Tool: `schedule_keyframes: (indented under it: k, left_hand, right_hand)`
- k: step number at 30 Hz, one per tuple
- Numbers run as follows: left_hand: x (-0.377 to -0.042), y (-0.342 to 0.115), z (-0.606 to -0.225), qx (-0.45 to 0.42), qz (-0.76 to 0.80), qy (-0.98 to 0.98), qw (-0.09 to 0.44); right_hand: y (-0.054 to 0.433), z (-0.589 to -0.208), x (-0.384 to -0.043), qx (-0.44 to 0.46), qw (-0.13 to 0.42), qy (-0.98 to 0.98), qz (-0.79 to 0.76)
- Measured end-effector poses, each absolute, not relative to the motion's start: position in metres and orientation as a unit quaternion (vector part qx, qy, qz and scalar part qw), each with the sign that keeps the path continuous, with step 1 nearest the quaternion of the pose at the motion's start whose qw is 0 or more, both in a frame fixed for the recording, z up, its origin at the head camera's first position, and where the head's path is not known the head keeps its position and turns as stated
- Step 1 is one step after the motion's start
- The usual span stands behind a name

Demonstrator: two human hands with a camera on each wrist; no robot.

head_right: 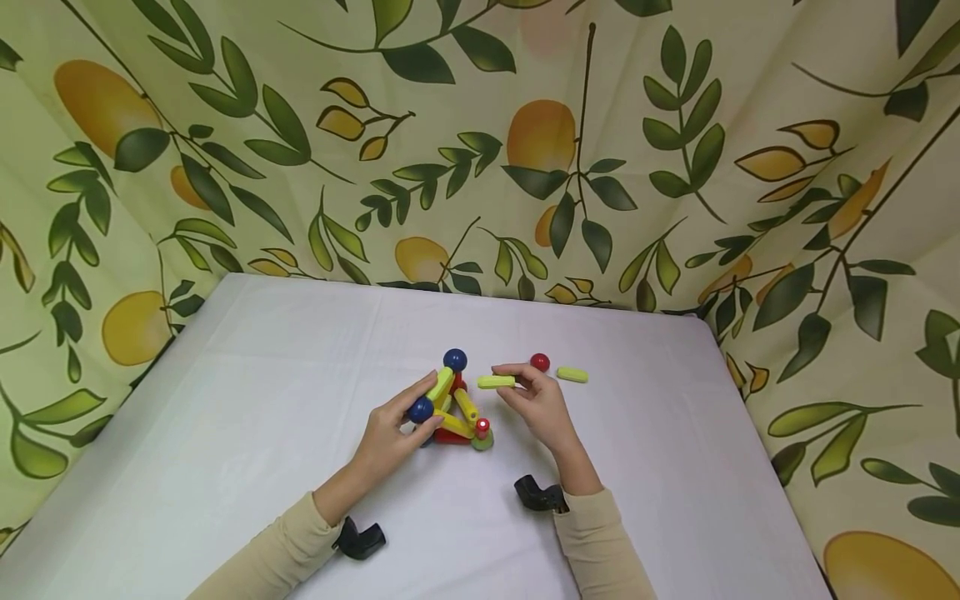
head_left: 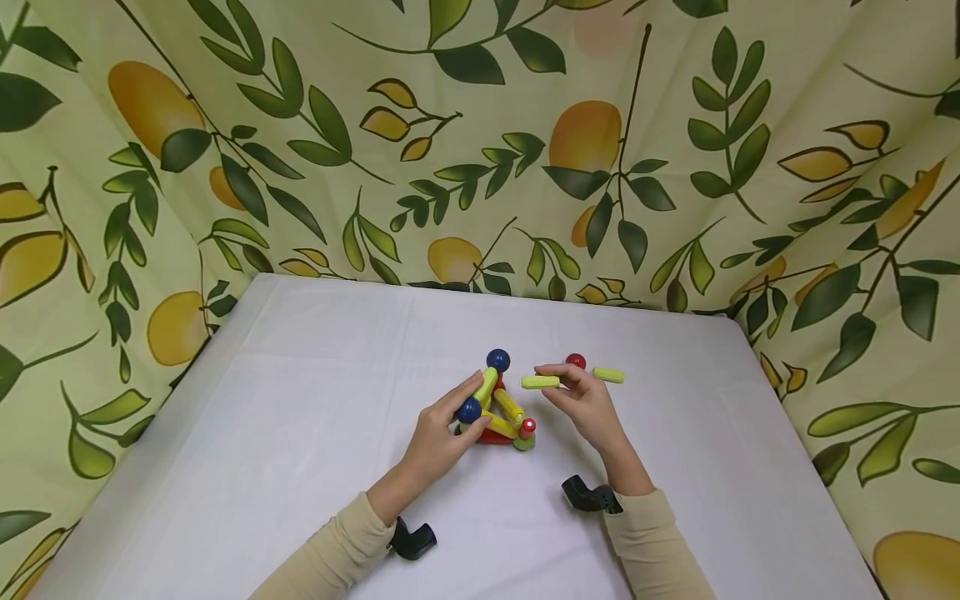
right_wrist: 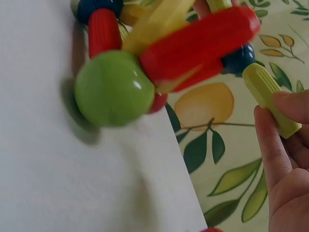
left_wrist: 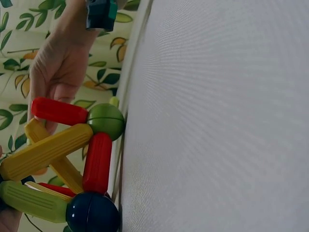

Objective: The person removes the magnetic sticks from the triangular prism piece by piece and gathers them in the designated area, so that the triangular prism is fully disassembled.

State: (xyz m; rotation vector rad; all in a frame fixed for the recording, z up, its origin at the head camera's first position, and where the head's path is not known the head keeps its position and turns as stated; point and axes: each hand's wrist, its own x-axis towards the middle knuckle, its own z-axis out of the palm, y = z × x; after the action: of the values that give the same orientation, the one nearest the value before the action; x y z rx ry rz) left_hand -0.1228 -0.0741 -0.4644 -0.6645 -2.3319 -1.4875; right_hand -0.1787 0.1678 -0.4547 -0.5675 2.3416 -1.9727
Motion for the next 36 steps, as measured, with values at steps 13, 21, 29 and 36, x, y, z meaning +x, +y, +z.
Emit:
schedule_keyframes:
  k: [13, 21, 29, 36]
  left_hand:
    - [-0.122, -0.074, -0.464, -0.230, -0.520, -0.810, 0.145]
    - [-0.123, -0.074, -0.464, -0.233, -0.518, -0.809, 0.154]
    - [-0.122, -0.074, -0.465, -0.236, -0.512, -0.809, 0.166]
    - [-0.123, -0.074, -0.465, -0.237, -0.515, -0.808, 0.164]
  right_hand:
    - [0.225, -0.465, -0.191, -0.066, -0.040, 0.777, -0.625]
    - [0.252, -0.485, -0.198, 0.022, -0.060, 0.800, -0.596]
    - [0.253, -0.498, -0.202, 0.050, -0.045, 0.838, -0.542]
    - [0.253, -0.500, -0.201, 0.053, -0.051, 0.855, -0.513]
